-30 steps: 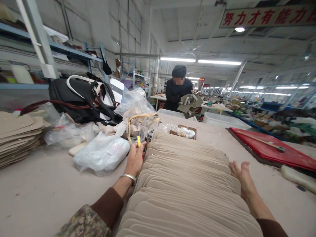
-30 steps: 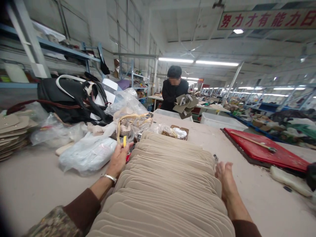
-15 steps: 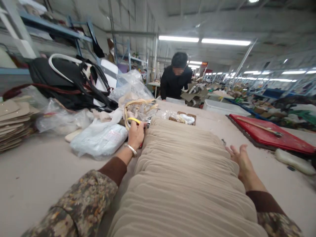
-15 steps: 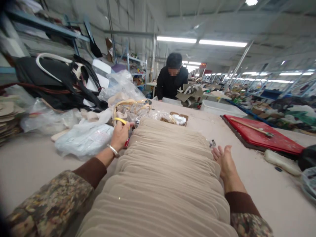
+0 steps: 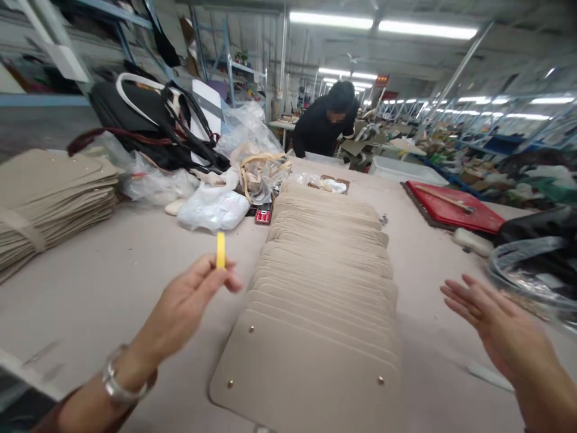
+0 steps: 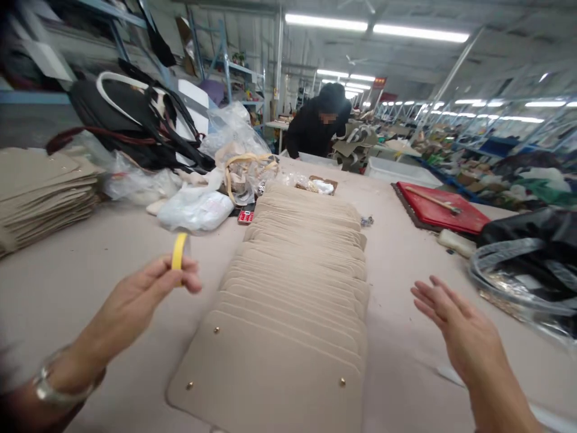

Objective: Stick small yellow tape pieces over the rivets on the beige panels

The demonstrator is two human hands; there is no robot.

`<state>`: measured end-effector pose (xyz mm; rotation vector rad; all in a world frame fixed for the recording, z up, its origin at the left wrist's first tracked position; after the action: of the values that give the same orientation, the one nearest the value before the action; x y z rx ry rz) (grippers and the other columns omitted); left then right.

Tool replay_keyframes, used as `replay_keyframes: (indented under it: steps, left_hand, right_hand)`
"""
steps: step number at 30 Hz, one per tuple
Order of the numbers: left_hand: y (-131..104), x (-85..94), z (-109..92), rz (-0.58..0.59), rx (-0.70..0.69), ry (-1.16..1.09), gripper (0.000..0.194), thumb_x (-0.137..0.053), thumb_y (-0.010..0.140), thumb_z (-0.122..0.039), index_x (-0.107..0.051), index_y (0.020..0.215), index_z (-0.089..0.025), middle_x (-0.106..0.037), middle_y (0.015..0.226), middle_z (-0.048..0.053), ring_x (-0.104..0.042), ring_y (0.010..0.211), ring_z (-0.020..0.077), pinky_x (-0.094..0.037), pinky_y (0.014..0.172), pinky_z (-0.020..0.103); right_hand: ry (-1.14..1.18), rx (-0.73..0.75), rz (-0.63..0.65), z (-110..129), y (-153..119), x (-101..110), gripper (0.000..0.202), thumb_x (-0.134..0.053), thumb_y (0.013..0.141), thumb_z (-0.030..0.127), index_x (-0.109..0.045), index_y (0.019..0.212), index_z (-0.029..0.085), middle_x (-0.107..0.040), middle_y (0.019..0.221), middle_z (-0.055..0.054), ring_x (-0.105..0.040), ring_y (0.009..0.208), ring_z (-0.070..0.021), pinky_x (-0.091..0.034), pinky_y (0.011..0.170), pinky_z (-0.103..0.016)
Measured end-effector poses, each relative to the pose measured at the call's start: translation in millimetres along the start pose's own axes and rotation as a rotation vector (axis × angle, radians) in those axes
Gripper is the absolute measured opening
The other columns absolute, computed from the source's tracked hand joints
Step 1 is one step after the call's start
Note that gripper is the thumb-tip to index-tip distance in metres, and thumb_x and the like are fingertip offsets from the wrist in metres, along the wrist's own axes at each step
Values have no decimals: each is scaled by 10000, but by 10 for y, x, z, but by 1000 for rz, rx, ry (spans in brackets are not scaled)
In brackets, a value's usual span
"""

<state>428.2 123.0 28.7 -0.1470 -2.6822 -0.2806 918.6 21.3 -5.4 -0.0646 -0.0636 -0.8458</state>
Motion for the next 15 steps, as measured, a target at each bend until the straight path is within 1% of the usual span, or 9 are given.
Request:
replay_keyframes:
  steps: [1,3,4,6,8,10,11,13,15]
  left_hand:
    - [-258,-62,-23,102,17,-68,363,-487,902,-527,-642,960,-205,-704,872,45,-612,1012,250,-461,938,377]
    - [-710,-235,-60,279,49,-239,370,-428,940,-502,-615,1084,-216,-684,799,31,-624,899,226,-476,895,368]
    - [-894,-328,-76,326,59,-318,383,-405,949,-503,-605,1107,-218,-671,761,26,-619,836,215,-478,868,363]
    - [-1191,-519,-106,415,78,-475,389,-413,946,-507,-596,1117,-210,-648,716,23,-599,749,198,-476,812,351]
    - [-1412,-688,-144,484,110,-637,388,-457,928,-514,-606,1071,-186,-622,672,20,-566,649,169,-467,765,336]
    - [-1577,-816,-196,536,148,-800,379,-502,910,-511,-614,1000,-160,-581,607,4,-516,564,133,-459,732,315]
    - [-1641,-863,-229,562,159,-877,369,-521,905,-501,-615,970,-151,-560,580,-4,-496,538,119,-456,709,299]
    - [-1741,-923,-298,609,151,-1016,335,-543,901,-472,-613,929,-145,-534,558,-12,-458,497,96,-439,629,254]
    - [-1812,-950,-353,650,117,-1126,307,-552,898,-447,-615,905,-146,-526,560,-14,-414,449,76,-400,541,213]
  right_hand:
    - [-44,-4,32,-40,-247,42,577,-739,661,494,-651,1139,183,-703,1114,-184,-691,982,-322,-516,953,-502]
    - [-113,-35,126,-150,-735,56,666,-787,578,554,-683,1115,175,-737,1006,-168,-715,863,-325,-607,791,-462]
    - [-125,-41,164,-196,-973,30,659,-798,575,554,-698,1093,160,-745,957,-163,-718,811,-314,-625,729,-432]
    - [-121,-33,308,-241,-1431,-105,568,-783,642,532,-719,1061,154,-751,912,-139,-716,755,-271,-631,699,-386]
    - [-77,0,442,-230,-1838,-293,463,-745,716,509,-730,1038,176,-748,942,-119,-711,733,-239,-622,675,-354]
    - [-22,16,576,-213,-2173,-486,424,-701,791,467,-692,1136,221,-706,1118,-119,-700,735,-197,-597,637,-306]
    - [14,-9,667,-218,-2316,-577,467,-702,801,445,-643,1221,249,-666,1208,-122,-691,714,-173,-578,601,-282]
    - [94,-73,774,-248,-2534,-704,581,-719,793,439,-548,1329,296,-593,1313,-126,-668,669,-134,-518,514,-232]
    - [164,-133,845,-290,-2688,-782,601,-735,773,466,-556,1316,284,-604,1276,-124,-644,630,-110,-468,475,-201]
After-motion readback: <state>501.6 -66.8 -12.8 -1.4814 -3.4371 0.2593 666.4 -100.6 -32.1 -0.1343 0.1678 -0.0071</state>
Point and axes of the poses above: each hand's wrist, its own y-axis towards the middle knuckle, its own x-axis out of the back of the hand, z = x × y, the point moved 3 cm from there along y, towards the middle knuckle
